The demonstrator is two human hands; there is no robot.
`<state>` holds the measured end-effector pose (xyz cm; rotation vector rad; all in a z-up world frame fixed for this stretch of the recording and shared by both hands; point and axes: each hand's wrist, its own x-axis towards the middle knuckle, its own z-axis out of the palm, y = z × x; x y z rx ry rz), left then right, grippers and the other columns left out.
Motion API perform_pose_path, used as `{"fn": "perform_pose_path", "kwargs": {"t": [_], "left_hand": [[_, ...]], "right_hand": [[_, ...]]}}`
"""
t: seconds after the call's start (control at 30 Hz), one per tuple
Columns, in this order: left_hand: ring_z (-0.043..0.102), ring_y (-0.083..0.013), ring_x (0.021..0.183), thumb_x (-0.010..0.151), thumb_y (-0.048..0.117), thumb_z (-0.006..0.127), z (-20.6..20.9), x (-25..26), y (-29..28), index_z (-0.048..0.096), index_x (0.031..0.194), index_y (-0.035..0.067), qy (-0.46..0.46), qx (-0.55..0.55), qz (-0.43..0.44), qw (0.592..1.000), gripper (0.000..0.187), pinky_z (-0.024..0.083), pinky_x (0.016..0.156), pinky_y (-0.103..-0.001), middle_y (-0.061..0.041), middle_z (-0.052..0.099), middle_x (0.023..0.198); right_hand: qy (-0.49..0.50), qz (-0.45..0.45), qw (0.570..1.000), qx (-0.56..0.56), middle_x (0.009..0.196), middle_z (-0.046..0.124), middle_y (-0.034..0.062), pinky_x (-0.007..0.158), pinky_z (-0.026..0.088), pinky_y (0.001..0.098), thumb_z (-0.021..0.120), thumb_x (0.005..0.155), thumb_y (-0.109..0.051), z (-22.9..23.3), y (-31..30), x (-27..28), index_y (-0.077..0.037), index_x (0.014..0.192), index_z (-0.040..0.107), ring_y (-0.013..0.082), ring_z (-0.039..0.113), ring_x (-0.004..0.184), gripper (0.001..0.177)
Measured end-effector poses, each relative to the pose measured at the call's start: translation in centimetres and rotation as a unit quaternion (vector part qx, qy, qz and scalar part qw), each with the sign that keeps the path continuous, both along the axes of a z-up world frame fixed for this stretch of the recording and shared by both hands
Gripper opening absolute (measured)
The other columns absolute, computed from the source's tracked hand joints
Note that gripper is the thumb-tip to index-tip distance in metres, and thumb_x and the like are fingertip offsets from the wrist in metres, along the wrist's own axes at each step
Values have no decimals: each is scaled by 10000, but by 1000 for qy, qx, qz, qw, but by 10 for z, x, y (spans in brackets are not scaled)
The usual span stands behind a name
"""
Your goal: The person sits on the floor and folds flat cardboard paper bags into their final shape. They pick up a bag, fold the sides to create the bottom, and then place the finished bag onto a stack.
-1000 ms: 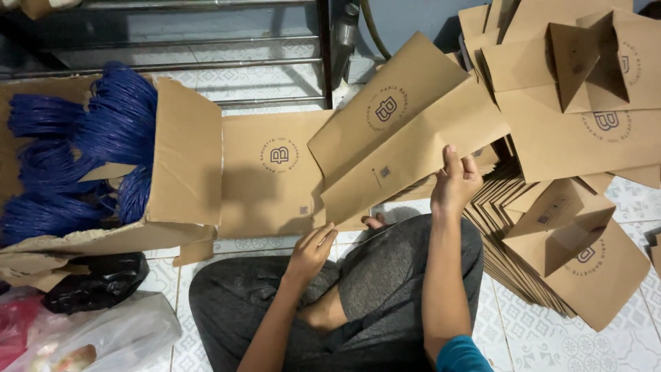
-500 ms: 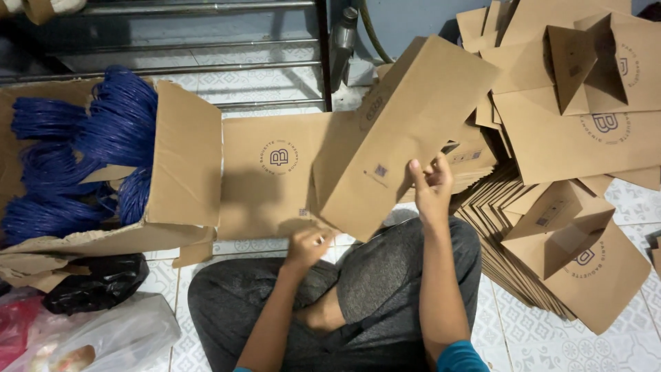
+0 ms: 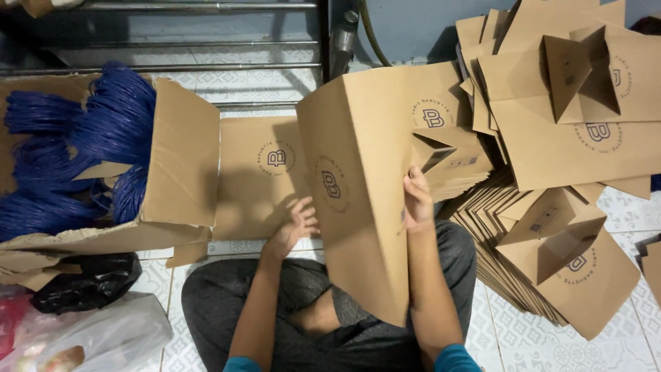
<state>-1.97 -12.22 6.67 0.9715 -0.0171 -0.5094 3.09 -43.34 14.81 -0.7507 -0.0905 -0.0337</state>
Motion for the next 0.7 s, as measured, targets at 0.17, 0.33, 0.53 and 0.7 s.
{"fn": "perform_pose_path", "kwargs": {"t": [0.17, 0.33, 0.53, 0.7], "left_hand": [[635, -205, 975, 880, 446, 730, -4, -43, 10, 502, 1427, 81, 31, 82, 150, 985, 696, 515, 893, -345, -144, 630, 1222], [660, -283, 714, 771, 237, 626, -199, 16, 94, 639, 1303, 115, -27, -148, 178, 972, 546, 526, 770, -556, -90, 685, 1006], [679, -229, 941, 825, 363, 770, -189, -4, 111, 724, 1124, -19, -429, 58, 330, 839, 488, 521, 892, -363, -142, 761, 1026], [629, -124, 977, 983, 338, 613, -83, -38, 86, 692, 1180, 40, -321, 0, 269, 908, 366, 504, 925, -270, -46, 744, 1072]], "right_hand": [[68, -20, 994, -79, 1242, 693, 168, 903, 603, 393, 677, 946, -178, 15, 30, 7, -40, 1438, 530, 245, 722, 1042, 531], [76, -118, 947, -289, 859, 734, 51, 588, 624, 284, 779, 930, -133, -73, 50, 41, -108, 1337, 634, 148, 704, 684, 433], [118, -50, 888, -442, 1018, 715, 132, 799, 554, 449, 700, 1004, -435, -85, 54, 47, -151, 1105, 726, 284, 671, 959, 303], [171, 143, 890, -398, 1340, 576, 209, 815, 510, 449, 482, 959, -788, -51, 58, 42, -198, 1355, 524, 454, 575, 1212, 712]]}}
